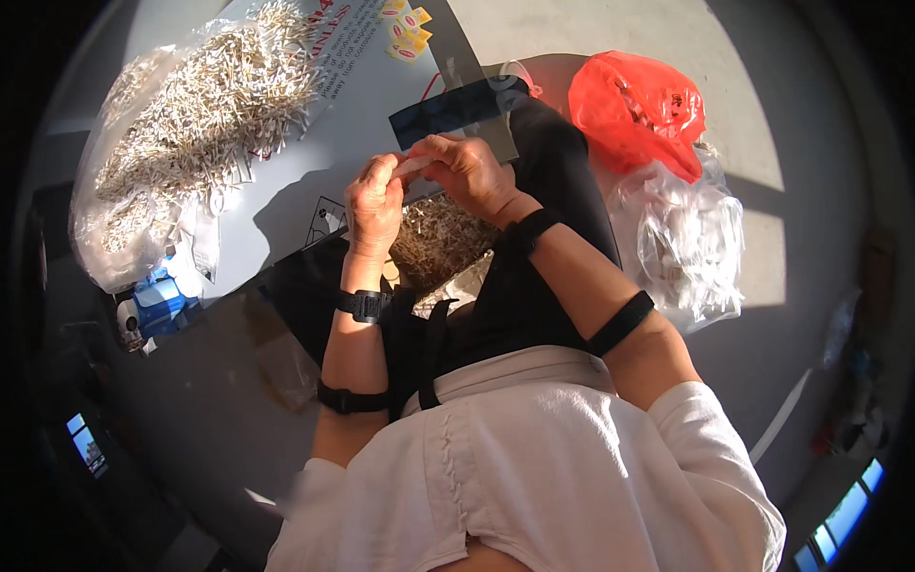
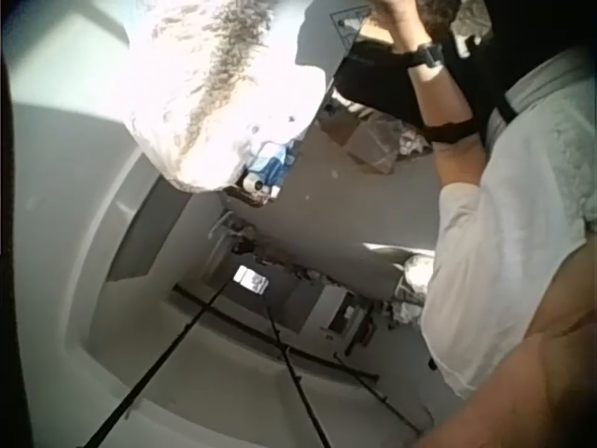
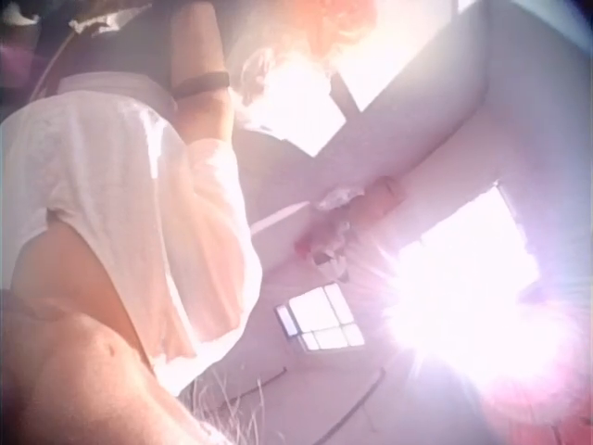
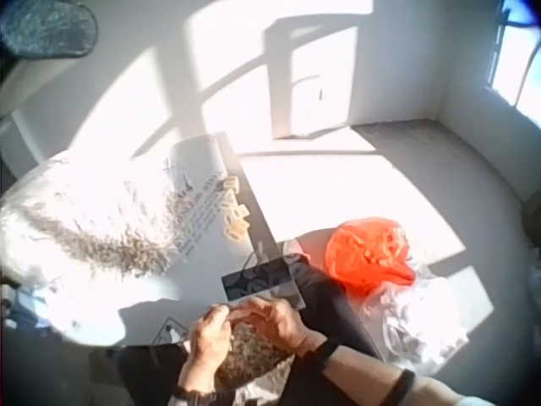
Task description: Picking up cotton swabs from a pile and packaging them into small clear plastic bags.
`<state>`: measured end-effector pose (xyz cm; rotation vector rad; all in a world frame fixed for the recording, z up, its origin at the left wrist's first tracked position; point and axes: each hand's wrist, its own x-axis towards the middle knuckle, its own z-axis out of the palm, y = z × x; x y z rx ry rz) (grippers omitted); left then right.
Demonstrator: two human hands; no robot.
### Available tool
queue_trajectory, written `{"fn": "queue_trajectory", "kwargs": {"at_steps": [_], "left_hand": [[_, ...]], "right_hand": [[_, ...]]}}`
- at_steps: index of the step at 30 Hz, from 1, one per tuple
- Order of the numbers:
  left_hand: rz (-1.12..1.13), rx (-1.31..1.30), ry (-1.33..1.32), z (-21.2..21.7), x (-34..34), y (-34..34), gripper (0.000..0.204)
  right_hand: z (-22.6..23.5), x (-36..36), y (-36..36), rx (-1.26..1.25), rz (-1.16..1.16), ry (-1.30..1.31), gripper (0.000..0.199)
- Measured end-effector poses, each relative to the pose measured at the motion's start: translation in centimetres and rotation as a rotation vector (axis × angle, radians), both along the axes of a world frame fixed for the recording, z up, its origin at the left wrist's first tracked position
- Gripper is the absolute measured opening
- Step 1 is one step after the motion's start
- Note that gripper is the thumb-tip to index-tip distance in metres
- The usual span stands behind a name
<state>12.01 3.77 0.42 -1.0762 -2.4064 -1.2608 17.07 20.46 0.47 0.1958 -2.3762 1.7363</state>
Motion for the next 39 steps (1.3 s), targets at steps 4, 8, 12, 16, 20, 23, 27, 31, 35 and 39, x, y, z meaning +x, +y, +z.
{"fn": "queue_trajectory", "kwargs": {"at_steps": [4,8,12,16,20,23,27,31,35,39], "left_hand": [[0.013,0.131,-0.236,-0.7,-0.1,-0.1,0.033],[-0.009,0.268,-0.437,-0.5,0.0,-0.1,0.032],[-0.037,0.220,-0.377,-0.4,-0.4,-0.3,0.030],[-0.030,0.218,-0.422,-0.3,-0.2,-0.3,0.026],[-0.054,0.347,-0.613,0.0,-0.3,-0.2,0.018],[-0.032,0.462,-0.791,0.3,-0.1,0.3,0.012],[0.010,0.677,-1.014,0.2,-0.1,0.6,0.007],[-0.050,0.674,-1.026,0.2,-0.6,0.5,0.004],[-0.037,0.661,-1.072,0.4,-0.7,0.5,0.002],[-0.064,0.658,-1.039,0.3,-0.9,0.5,0.002]], "right_hand": [[-0.3,-0.3,-0.1,-0.217,0.035,-0.137,0.032],[0.7,-0.1,-0.4,-0.287,0.015,-0.106,0.031],[0.7,-0.2,0.1,-0.134,0.019,-0.054,0.028],[0.9,-0.5,0.2,-0.007,0.034,-0.066,0.023],[1.5,-0.7,-0.1,-0.118,0.029,-0.141,0.018],[1.6,-0.7,-0.1,-0.321,0.025,-0.260,0.016],[1.5,-0.9,0.1,-0.377,0.004,-0.338,0.014],[1.3,-1.2,0.6,-0.366,0.056,-0.316,0.013],[0.7,-1.1,0.8,-0.372,0.059,-0.345,0.015],[0.7,-1.1,1.0,-0.487,0.047,-0.384,0.015]]}}
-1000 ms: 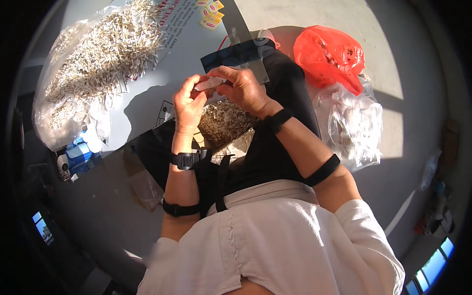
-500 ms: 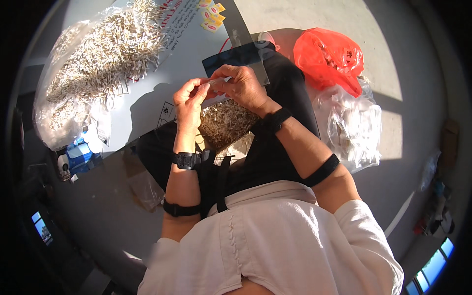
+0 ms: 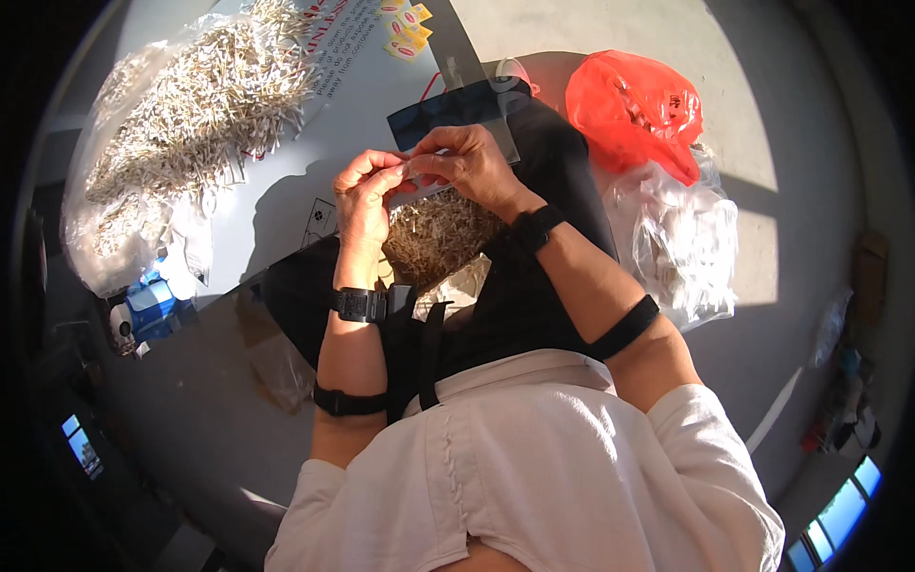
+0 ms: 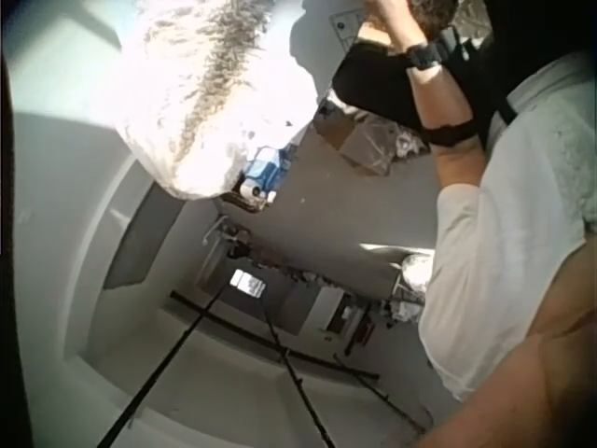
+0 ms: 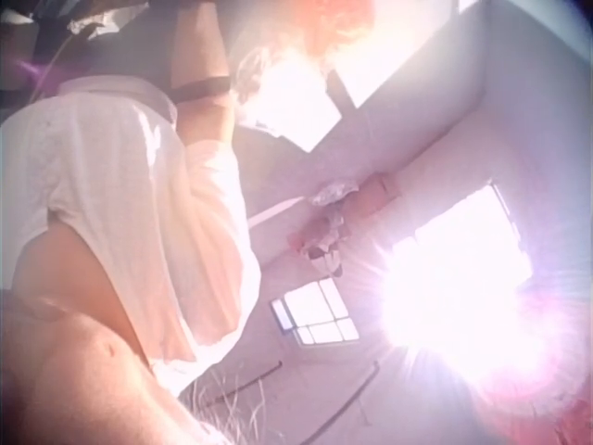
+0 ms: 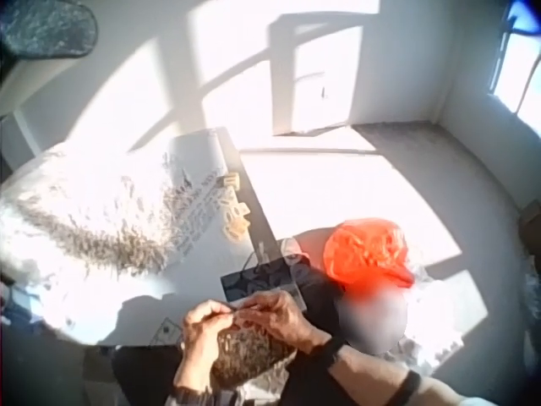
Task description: Picking up cotton swabs from a pile and packaging them into small clear plastic bags.
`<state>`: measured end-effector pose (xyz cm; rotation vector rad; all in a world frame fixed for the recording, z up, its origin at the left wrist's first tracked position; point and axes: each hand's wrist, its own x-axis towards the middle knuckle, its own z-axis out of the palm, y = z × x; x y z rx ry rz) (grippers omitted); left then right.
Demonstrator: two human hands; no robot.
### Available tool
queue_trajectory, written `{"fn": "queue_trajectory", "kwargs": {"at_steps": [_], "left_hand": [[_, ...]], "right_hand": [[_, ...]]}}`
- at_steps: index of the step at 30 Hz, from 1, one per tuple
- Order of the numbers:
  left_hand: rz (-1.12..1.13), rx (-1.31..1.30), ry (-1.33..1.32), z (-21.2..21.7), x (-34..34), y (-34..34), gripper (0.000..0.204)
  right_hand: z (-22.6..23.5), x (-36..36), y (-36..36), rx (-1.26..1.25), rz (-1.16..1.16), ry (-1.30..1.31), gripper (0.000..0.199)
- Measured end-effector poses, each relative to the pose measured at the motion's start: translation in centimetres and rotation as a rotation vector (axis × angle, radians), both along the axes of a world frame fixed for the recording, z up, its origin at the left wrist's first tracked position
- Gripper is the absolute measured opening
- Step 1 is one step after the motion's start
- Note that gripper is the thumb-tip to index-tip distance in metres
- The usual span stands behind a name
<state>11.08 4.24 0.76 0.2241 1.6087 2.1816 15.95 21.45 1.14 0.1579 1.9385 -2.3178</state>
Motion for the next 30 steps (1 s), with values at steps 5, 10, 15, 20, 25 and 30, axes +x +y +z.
{"fn": "queue_trajectory", "kwargs": {"at_steps": [5,10,15,20,25,30], "left_hand": [[0.019,-0.056,0.027,-0.1,0.3,0.4,0.007],[0.001,-0.217,0.350,-0.4,0.4,-0.5,0.021],[-0.032,-0.610,0.862,2.0,-0.2,0.0,0.022],[-0.057,-0.748,1.147,2.1,-0.9,0.0,0.022],[-0.026,-0.737,1.107,2.2,-1.0,0.3,0.021],[-0.039,-0.730,1.142,2.4,-1.0,0.5,0.023]], "right_hand": [[-1.0,0.5,0.3,-0.140,-0.005,0.062,0.016],[1.2,0.8,0.2,0.527,0.027,0.344,0.028],[1.3,0.1,1.0,0.803,0.034,0.569,0.027],[1.3,-0.8,1.4,0.911,0.096,0.668,0.022],[1.2,-1.2,1.6,0.933,0.110,0.655,0.024],[1.1,-1.0,1.4,0.881,0.073,0.622,0.024]]}}
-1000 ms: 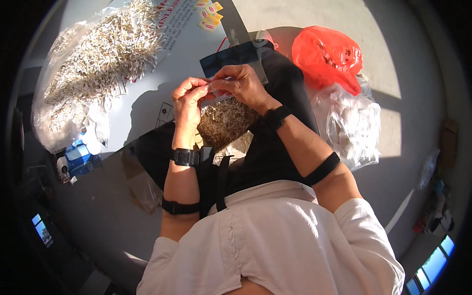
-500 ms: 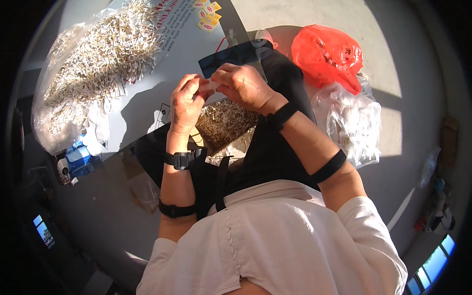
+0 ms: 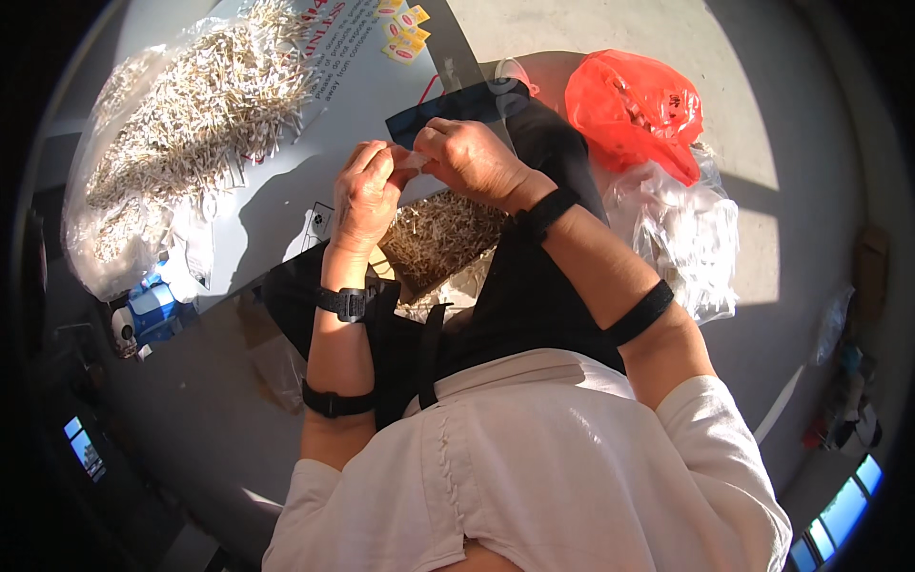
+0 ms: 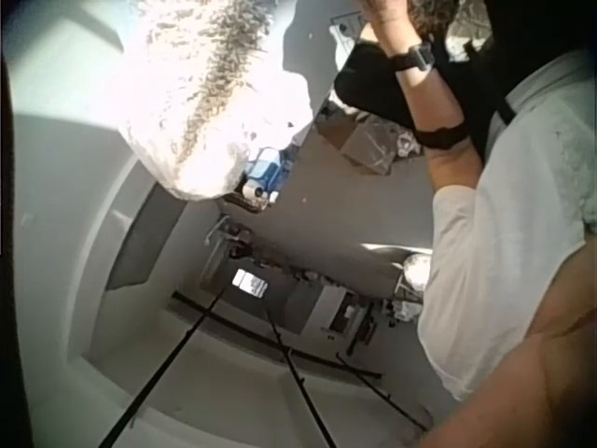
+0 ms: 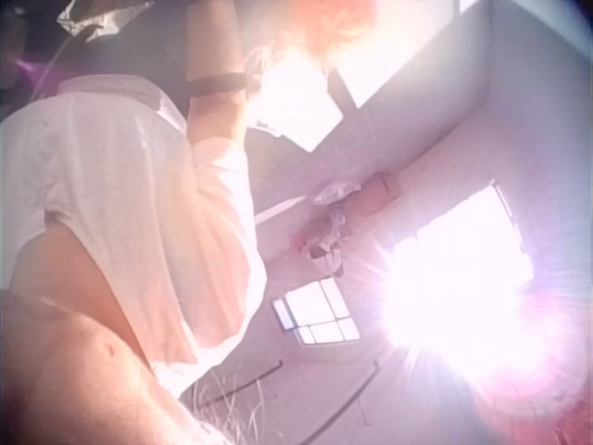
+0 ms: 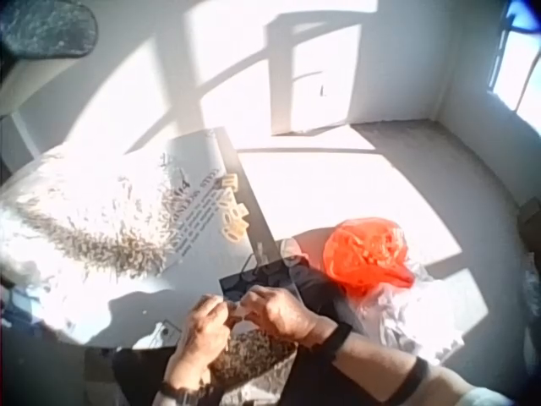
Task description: Picking up cotton swabs from a pile and packaging them into small clear plastic bags.
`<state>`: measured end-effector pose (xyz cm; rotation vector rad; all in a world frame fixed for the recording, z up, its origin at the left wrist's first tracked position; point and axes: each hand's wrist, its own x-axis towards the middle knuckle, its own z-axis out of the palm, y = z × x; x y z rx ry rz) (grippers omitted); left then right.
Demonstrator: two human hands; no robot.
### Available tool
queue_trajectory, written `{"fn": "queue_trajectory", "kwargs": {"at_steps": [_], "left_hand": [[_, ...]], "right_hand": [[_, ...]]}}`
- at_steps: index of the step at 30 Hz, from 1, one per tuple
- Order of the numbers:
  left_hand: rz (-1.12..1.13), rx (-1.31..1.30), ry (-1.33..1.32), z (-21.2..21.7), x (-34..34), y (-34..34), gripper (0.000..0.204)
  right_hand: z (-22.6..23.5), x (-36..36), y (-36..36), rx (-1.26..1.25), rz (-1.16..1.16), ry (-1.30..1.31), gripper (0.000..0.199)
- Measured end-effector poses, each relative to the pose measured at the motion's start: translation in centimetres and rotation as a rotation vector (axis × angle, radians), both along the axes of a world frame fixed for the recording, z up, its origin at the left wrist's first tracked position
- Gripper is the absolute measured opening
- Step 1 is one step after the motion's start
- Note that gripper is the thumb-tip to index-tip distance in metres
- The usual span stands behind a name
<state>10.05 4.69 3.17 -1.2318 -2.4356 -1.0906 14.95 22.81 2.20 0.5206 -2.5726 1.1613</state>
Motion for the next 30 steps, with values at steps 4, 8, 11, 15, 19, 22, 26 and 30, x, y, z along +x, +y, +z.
{"fn": "queue_trajectory", "kwargs": {"at_steps": [4,8,11,15,19,22,26,30], "left_hand": [[-0.042,-0.052,0.039,-0.1,-0.2,-0.2,0.022],[-0.021,-0.069,0.036,-0.1,0.0,-0.1,0.021],[-0.038,-0.092,0.062,-0.3,0.3,-0.2,0.022],[-0.056,-0.094,-0.043,-0.6,0.1,-0.7,0.030],[0.040,0.144,-0.291,-0.1,0.9,-1.6,0.060],[0.009,0.294,-0.372,0.3,1.1,-2.6,0.050],[0.017,0.229,-0.389,1.9,2.0,-2.9,0.038],[0.003,0.240,-0.605,3.0,2.7,-3.5,0.029]], "right_hand": [[0.3,0.0,0.0,-0.012,0.011,-0.019,0.022],[0.4,0.1,-0.2,0.006,-0.012,-0.005,0.020],[0.3,0.1,-0.3,-0.015,0.064,0.072,0.016],[0.7,-0.1,-0.2,-0.010,0.036,0.033,0.017],[1.4,0.8,-0.4,-0.145,-0.036,-0.008,0.022],[2.6,1.5,-0.7,-0.222,-0.064,-0.131,0.026],[3.8,2.2,-1.0,-0.450,-0.068,-0.282,0.021],[4.2,2.6,-1.5,-0.759,0.003,-0.443,0.019]]}}
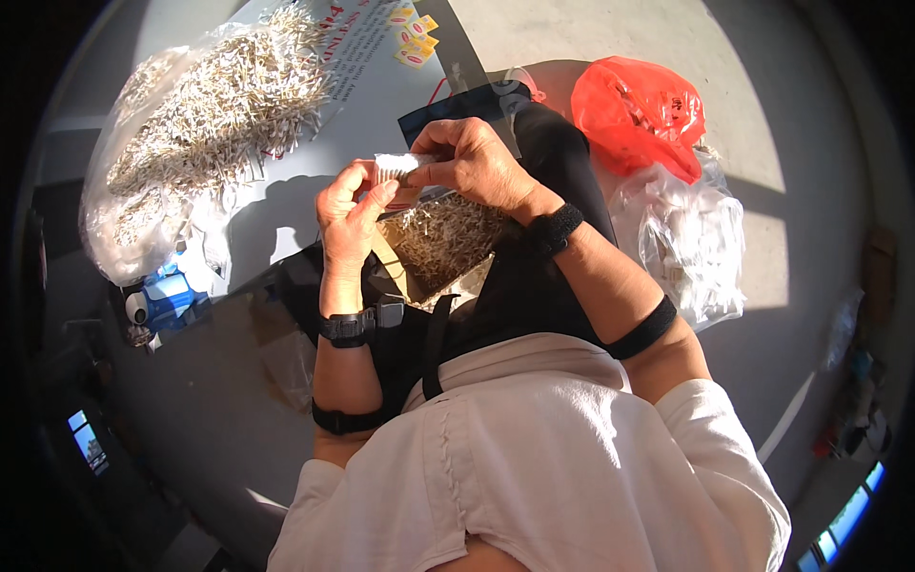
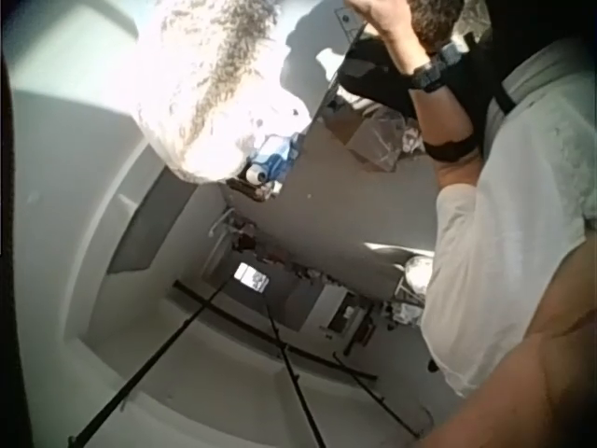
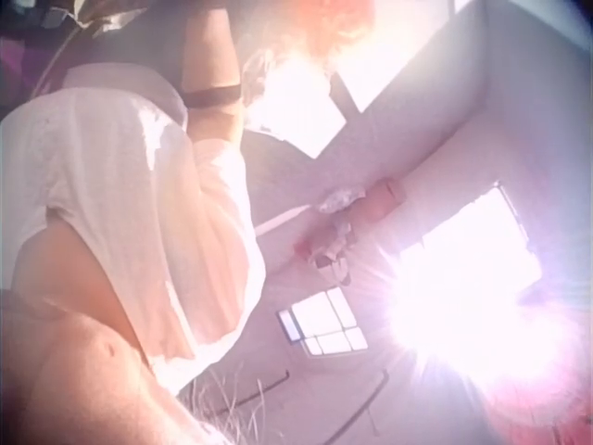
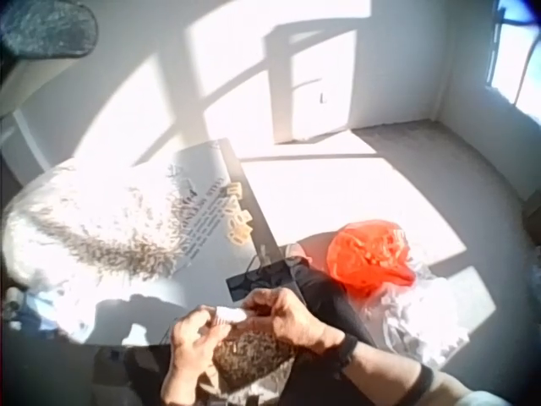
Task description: Picking up cotton swabs from a pile and packaging them into small clear plastic bags.
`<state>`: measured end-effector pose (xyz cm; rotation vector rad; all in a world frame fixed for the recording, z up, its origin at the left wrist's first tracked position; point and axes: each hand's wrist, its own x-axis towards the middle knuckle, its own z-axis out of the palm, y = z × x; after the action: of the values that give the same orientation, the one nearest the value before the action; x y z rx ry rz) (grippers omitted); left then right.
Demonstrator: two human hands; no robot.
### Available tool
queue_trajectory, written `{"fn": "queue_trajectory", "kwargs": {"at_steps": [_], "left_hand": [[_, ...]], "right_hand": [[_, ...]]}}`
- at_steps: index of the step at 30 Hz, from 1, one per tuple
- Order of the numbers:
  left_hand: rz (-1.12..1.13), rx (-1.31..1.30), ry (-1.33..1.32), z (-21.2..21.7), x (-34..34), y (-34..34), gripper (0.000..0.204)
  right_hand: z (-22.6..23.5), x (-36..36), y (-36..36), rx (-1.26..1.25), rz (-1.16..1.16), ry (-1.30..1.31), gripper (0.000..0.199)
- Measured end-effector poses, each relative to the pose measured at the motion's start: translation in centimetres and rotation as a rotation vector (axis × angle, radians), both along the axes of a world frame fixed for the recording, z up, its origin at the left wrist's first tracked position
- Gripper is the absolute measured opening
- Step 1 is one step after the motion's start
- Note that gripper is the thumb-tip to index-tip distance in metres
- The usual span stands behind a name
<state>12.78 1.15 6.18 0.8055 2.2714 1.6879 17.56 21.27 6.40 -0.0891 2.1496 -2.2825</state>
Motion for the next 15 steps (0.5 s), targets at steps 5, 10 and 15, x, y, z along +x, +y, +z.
{"fn": "queue_trajectory", "kwargs": {"at_steps": [5,10,15], "left_hand": [[0.101,0.117,-0.207,2.6,2.3,0.7,0.029],[0.312,0.502,-0.400,2.8,3.9,1.0,0.024],[0.361,0.310,-0.181,3.6,4.4,0.5,0.015]], "right_hand": [[0.2,1.3,-0.6,-0.221,-0.083,-0.129,0.016],[-0.9,3.0,-2.9,-0.763,-0.043,-0.247,0.016],[0.2,3.4,-3.3,-0.479,-0.035,-0.176,0.032]]}}
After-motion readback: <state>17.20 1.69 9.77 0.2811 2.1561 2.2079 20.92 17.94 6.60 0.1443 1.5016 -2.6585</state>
